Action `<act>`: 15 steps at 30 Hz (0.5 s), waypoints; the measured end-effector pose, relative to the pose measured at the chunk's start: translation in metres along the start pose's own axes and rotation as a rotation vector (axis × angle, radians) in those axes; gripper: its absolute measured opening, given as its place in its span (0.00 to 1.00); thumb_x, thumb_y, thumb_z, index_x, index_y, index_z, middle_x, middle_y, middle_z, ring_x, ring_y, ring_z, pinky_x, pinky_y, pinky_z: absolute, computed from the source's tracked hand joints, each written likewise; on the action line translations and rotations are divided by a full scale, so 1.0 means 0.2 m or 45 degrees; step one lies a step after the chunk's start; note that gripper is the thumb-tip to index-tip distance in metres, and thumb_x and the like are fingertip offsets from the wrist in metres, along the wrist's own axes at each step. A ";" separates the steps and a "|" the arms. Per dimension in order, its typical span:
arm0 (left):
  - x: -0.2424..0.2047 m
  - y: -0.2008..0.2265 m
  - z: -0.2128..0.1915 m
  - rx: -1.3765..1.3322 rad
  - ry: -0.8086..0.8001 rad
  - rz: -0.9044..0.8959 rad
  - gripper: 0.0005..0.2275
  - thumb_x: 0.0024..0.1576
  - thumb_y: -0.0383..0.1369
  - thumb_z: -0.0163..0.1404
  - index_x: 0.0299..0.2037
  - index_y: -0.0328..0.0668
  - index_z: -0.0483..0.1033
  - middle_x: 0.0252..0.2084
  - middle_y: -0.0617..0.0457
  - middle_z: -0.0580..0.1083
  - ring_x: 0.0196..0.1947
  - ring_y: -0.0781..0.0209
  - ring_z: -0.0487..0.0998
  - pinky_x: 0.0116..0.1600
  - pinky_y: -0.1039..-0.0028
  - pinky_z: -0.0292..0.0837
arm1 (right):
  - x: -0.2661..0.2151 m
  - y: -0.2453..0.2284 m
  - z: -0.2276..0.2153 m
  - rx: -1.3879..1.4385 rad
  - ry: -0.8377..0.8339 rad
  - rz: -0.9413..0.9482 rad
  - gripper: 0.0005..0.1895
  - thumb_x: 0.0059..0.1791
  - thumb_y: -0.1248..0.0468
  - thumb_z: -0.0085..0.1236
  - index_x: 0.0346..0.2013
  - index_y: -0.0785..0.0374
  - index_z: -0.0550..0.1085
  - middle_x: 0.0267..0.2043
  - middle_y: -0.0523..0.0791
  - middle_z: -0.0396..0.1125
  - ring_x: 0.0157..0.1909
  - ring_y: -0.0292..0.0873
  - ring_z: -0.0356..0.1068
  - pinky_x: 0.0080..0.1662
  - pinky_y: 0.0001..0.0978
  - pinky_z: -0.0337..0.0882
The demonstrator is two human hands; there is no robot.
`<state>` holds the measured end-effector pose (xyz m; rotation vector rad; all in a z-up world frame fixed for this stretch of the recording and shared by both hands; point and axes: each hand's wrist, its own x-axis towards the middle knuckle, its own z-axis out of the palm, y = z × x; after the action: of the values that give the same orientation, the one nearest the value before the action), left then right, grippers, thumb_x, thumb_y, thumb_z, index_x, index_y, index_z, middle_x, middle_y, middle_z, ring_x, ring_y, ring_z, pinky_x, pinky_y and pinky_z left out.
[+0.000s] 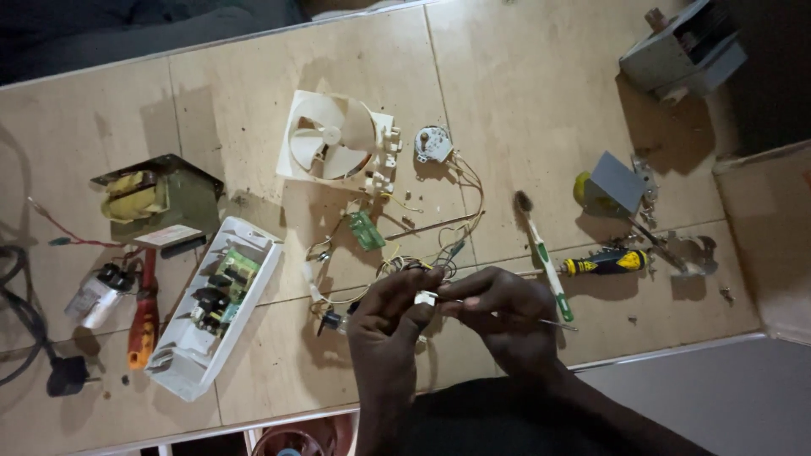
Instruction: The person uses a screwdriver to work on a small cylindrical electronic component, then picks up a white circular component and continues to manipulate it with the screwdriver. The workspace contains various disassembled electronic parts and tools.
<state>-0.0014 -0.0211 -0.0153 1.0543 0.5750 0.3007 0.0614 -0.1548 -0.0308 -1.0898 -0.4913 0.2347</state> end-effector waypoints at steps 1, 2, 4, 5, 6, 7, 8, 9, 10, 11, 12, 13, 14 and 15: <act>0.01 -0.01 0.00 0.004 0.006 0.003 0.14 0.51 0.17 0.54 0.47 0.30 0.77 0.46 0.36 0.84 0.50 0.42 0.87 0.52 0.60 0.86 | 0.00 0.01 0.00 0.007 -0.003 0.002 0.14 0.46 0.82 0.61 0.39 0.62 0.75 0.46 0.57 0.74 0.52 0.53 0.78 0.53 0.41 0.83; 0.01 -0.02 -0.01 -0.033 -0.018 0.017 0.15 0.52 0.18 0.53 0.50 0.31 0.75 0.49 0.35 0.82 0.52 0.44 0.85 0.52 0.62 0.84 | 0.00 0.02 0.00 -0.043 0.048 0.032 0.13 0.45 0.80 0.63 0.36 0.61 0.75 0.45 0.58 0.75 0.51 0.53 0.79 0.51 0.41 0.83; -0.01 -0.05 -0.02 -0.077 -0.043 0.016 0.16 0.53 0.18 0.53 0.52 0.31 0.74 0.52 0.35 0.81 0.54 0.45 0.83 0.52 0.64 0.83 | -0.03 0.01 0.01 -0.105 0.105 0.075 0.12 0.43 0.79 0.65 0.33 0.60 0.75 0.44 0.58 0.75 0.49 0.53 0.79 0.50 0.40 0.83; 0.00 -0.05 -0.03 -0.070 -0.027 0.007 0.16 0.52 0.20 0.55 0.51 0.31 0.74 0.51 0.34 0.81 0.54 0.44 0.84 0.53 0.63 0.83 | -0.03 0.01 0.02 0.028 0.116 0.114 0.12 0.44 0.81 0.62 0.33 0.62 0.75 0.45 0.59 0.75 0.51 0.54 0.78 0.52 0.44 0.82; 0.00 -0.06 -0.03 -0.064 -0.010 -0.001 0.15 0.52 0.21 0.57 0.51 0.30 0.75 0.50 0.33 0.82 0.54 0.43 0.84 0.54 0.61 0.83 | -0.03 0.01 0.02 0.162 0.127 0.153 0.12 0.45 0.83 0.60 0.32 0.63 0.75 0.46 0.60 0.74 0.52 0.56 0.77 0.54 0.47 0.81; 0.01 -0.05 -0.03 -0.062 -0.011 0.001 0.15 0.52 0.21 0.57 0.51 0.30 0.75 0.50 0.33 0.82 0.54 0.43 0.84 0.54 0.61 0.83 | -0.04 0.02 0.00 0.163 0.127 0.151 0.12 0.45 0.83 0.60 0.32 0.63 0.75 0.46 0.60 0.74 0.52 0.56 0.77 0.54 0.47 0.81; 0.01 -0.04 -0.04 -0.071 0.006 -0.035 0.15 0.52 0.22 0.57 0.50 0.29 0.75 0.49 0.31 0.82 0.53 0.42 0.85 0.54 0.61 0.84 | -0.04 0.03 -0.02 0.237 0.018 0.147 0.09 0.45 0.81 0.59 0.36 0.67 0.75 0.49 0.62 0.72 0.57 0.59 0.73 0.57 0.50 0.78; 0.01 -0.03 -0.03 -0.081 0.023 -0.072 0.15 0.51 0.23 0.57 0.49 0.28 0.76 0.48 0.30 0.82 0.52 0.42 0.85 0.54 0.60 0.84 | -0.05 0.03 -0.04 0.308 -0.090 0.143 0.09 0.45 0.78 0.59 0.40 0.71 0.74 0.52 0.65 0.69 0.61 0.62 0.69 0.60 0.53 0.76; 0.00 -0.02 -0.03 -0.081 0.021 -0.073 0.15 0.51 0.23 0.57 0.49 0.28 0.76 0.48 0.30 0.82 0.52 0.42 0.85 0.54 0.60 0.84 | -0.03 0.03 -0.03 0.307 -0.089 0.141 0.09 0.45 0.78 0.59 0.40 0.71 0.74 0.52 0.65 0.69 0.61 0.62 0.69 0.60 0.53 0.76; 0.01 -0.02 -0.04 -0.046 -0.006 -0.050 0.13 0.52 0.19 0.53 0.48 0.29 0.77 0.47 0.31 0.83 0.51 0.43 0.85 0.54 0.62 0.84 | -0.01 0.02 -0.02 0.046 -0.028 0.114 0.10 0.43 0.79 0.64 0.34 0.67 0.74 0.45 0.60 0.73 0.53 0.56 0.75 0.54 0.46 0.79; 0.01 -0.01 -0.04 -0.011 -0.033 -0.027 0.13 0.52 0.15 0.50 0.46 0.30 0.77 0.46 0.33 0.83 0.51 0.45 0.85 0.54 0.63 0.83 | 0.01 0.02 -0.01 -0.214 0.034 0.087 0.13 0.40 0.79 0.69 0.27 0.62 0.73 0.38 0.55 0.76 0.45 0.50 0.80 0.48 0.39 0.82; 0.01 -0.01 -0.03 -0.010 -0.036 -0.029 0.13 0.52 0.15 0.50 0.46 0.30 0.77 0.46 0.33 0.83 0.51 0.45 0.85 0.54 0.63 0.83 | 0.01 0.02 -0.04 -0.214 0.037 0.086 0.13 0.40 0.79 0.69 0.27 0.62 0.73 0.38 0.55 0.76 0.45 0.50 0.80 0.48 0.39 0.82; 0.01 -0.02 -0.03 -0.018 -0.059 0.015 0.11 0.53 0.18 0.52 0.46 0.33 0.77 0.43 0.38 0.83 0.51 0.45 0.85 0.55 0.60 0.84 | 0.01 0.02 -0.07 -0.119 0.069 0.265 0.14 0.41 0.79 0.67 0.26 0.61 0.70 0.38 0.54 0.77 0.46 0.51 0.81 0.45 0.39 0.83; 0.01 -0.03 -0.03 -0.025 -0.082 0.062 0.10 0.54 0.20 0.54 0.46 0.36 0.78 0.41 0.43 0.83 0.50 0.46 0.85 0.55 0.57 0.84 | 0.02 0.02 -0.09 -0.020 0.101 0.441 0.15 0.42 0.78 0.65 0.25 0.60 0.67 0.37 0.52 0.77 0.47 0.52 0.81 0.42 0.39 0.84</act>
<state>-0.0036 -0.0178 -0.0229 1.0563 0.4880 0.3132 0.0740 -0.1653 -0.0400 -1.1920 -0.2307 0.4895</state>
